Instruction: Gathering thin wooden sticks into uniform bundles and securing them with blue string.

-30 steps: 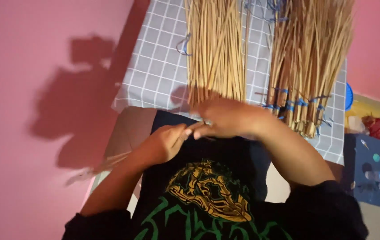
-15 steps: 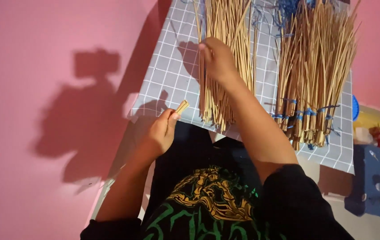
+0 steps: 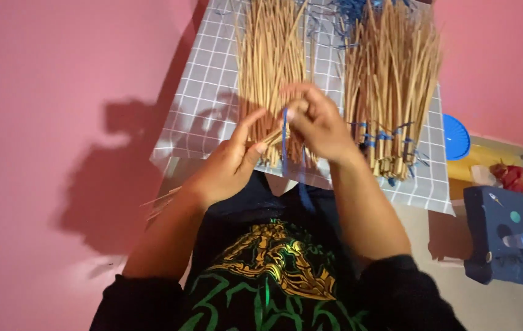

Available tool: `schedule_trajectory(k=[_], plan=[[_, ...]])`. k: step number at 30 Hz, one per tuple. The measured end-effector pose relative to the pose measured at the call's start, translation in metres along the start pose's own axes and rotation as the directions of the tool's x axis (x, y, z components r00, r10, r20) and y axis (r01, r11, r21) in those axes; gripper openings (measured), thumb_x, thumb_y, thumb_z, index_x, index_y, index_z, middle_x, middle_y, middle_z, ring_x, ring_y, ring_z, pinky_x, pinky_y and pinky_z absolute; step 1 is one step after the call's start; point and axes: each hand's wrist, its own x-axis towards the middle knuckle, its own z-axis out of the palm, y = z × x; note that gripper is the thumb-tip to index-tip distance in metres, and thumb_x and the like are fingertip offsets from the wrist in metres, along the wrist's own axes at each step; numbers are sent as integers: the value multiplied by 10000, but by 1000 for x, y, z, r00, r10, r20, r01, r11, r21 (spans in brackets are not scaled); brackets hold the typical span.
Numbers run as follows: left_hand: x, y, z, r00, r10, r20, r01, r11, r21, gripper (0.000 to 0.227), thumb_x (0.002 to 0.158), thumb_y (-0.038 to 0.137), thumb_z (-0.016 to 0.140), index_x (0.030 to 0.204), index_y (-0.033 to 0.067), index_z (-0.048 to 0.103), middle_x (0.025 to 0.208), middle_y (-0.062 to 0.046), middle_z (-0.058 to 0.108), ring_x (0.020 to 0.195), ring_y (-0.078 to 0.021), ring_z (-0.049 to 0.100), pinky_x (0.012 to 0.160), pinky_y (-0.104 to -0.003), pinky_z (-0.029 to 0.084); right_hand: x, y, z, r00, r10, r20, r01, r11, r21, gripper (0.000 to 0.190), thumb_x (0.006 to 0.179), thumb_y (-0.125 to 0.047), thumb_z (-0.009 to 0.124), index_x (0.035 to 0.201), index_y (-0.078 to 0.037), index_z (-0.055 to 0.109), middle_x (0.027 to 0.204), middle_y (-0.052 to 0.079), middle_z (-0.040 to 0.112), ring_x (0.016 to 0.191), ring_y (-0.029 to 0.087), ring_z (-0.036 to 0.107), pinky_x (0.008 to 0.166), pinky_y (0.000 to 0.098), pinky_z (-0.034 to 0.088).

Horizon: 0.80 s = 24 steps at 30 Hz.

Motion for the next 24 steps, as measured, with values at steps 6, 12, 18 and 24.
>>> schedule_trajectory(k=[6, 12, 18, 24], plan=[[16, 3, 48, 965, 237, 109, -238, 971, -4, 562, 1099, 197, 401, 1639, 98, 277, 1515, -338, 477, 1350, -464, 513, 1085, -572, 447, -77, 43, -3, 975, -23, -223, 28, 999, 17, 125, 921, 8, 745, 1040, -20, 719, 796, 118, 740, 717, 139, 662, 692, 291, 548], [24, 30, 66, 955, 267, 132, -264, 964, -43, 489, 1099, 140, 402, 1581, 86, 340, 1283, -287, 611, 1090, -463, 604, 911, -542, 492, -102, 11, 4, 955, -103, -277, 79, 992, -96, 78, 930, 45, 697, 929, -9, 754, 708, 80, 685, 644, 117, 590, 648, 263, 531], [16, 4, 81, 963, 270, 9, -269, 958, 94, 438, 1074, 196, 490, 1508, 196, 544, 971, -160, 794, 852, -374, 759, 704, -444, 613, -134, 14, 30, 925, 58, -376, -27, 996, 86, 131, 1032, 6, 559, 995, 20, 684, 556, 83, 601, 421, 113, 552, 432, 224, 464], [13, -8, 74, 966, 251, 61, -256, 903, 345, 490, 1091, 223, 466, 1579, 251, 428, 967, -214, 757, 724, -397, 742, 611, -474, 610, -152, -33, 21, 991, 45, -123, -105, 837, -538, 210, 1017, -115, 577, 1140, -63, 739, 685, 161, 696, 600, 346, 696, 561, 398, 544]])
